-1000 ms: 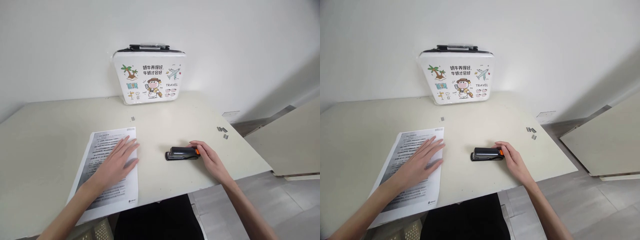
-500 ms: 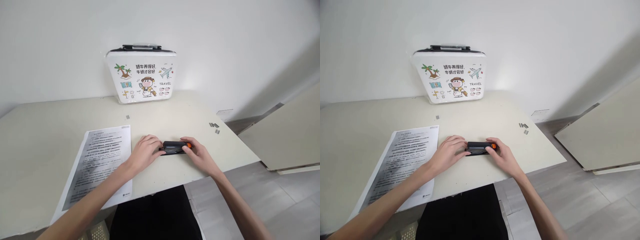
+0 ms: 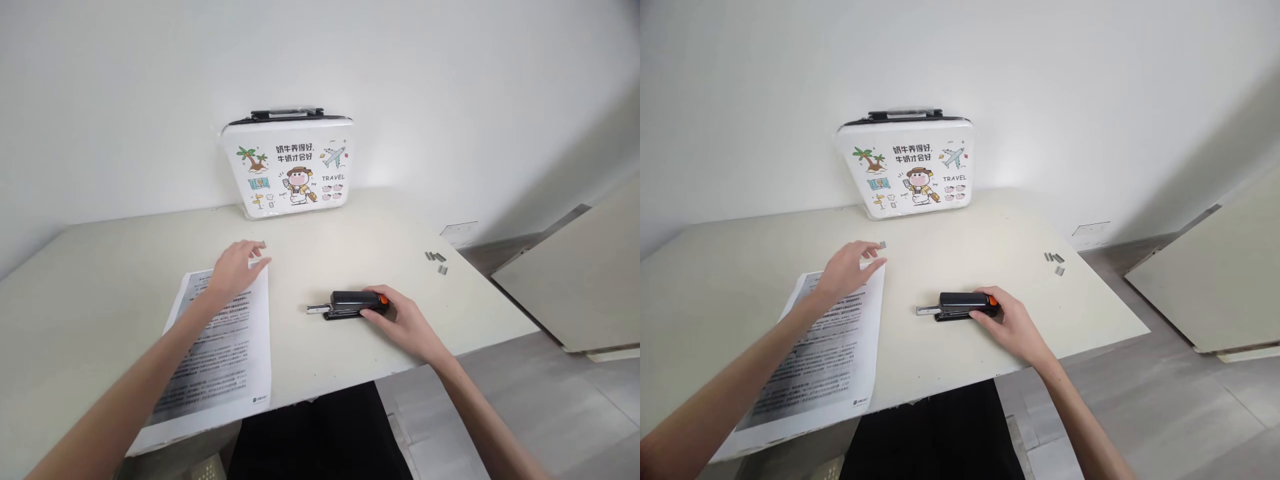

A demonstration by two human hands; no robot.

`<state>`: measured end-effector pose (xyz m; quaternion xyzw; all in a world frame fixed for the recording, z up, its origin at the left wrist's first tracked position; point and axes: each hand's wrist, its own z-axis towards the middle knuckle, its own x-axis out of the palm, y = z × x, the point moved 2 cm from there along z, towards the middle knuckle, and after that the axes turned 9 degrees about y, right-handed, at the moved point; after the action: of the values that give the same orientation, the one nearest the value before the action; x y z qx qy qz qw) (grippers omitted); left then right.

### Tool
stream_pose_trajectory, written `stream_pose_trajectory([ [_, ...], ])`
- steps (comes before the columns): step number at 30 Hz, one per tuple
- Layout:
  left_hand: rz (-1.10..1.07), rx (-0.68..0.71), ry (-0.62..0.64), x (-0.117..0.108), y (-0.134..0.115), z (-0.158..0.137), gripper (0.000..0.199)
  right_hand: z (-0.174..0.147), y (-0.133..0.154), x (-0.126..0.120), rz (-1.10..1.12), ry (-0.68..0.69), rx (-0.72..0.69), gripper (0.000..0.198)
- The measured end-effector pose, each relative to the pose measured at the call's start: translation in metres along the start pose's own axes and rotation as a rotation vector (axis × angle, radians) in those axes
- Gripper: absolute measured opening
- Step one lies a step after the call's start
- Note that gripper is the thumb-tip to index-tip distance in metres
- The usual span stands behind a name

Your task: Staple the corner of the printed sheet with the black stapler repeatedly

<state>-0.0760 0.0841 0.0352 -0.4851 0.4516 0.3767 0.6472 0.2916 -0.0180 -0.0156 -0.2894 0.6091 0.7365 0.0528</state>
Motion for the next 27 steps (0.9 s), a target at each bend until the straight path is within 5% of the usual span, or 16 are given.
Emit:
stream_pose_trajectory([
  [2, 0.066, -0.218, 0.026, 0.003, 0.014, 0.028, 0.042, 0.000, 0.001, 0.000, 0.001, 0.000, 0.009, 0.031],
  [5, 0.099, -0.344, 0.028, 0.012, 0.020, 0.059, 0.045, 0.000, 0.002, 0.001, 0.003, 0.003, 0.011, 0.031],
  [11, 0.044, -0.251, 0.025, 0.021, 0.007, 0.067, 0.026, 0.002, 0.005, 0.000, 0.010, 0.004, 0.014, 0.029],
  [22, -0.400, 0.120, 0.222, 0.011, -0.065, -0.025, 0.034, 0.001, 0.005, -0.001, 0.001, 0.009, -0.001, 0.029],
  [27, -0.353, 0.222, 0.226, 0.016, -0.088, -0.061, 0.031, 0.000, 0.004, -0.001, -0.007, 0.000, 0.004, 0.030],
])
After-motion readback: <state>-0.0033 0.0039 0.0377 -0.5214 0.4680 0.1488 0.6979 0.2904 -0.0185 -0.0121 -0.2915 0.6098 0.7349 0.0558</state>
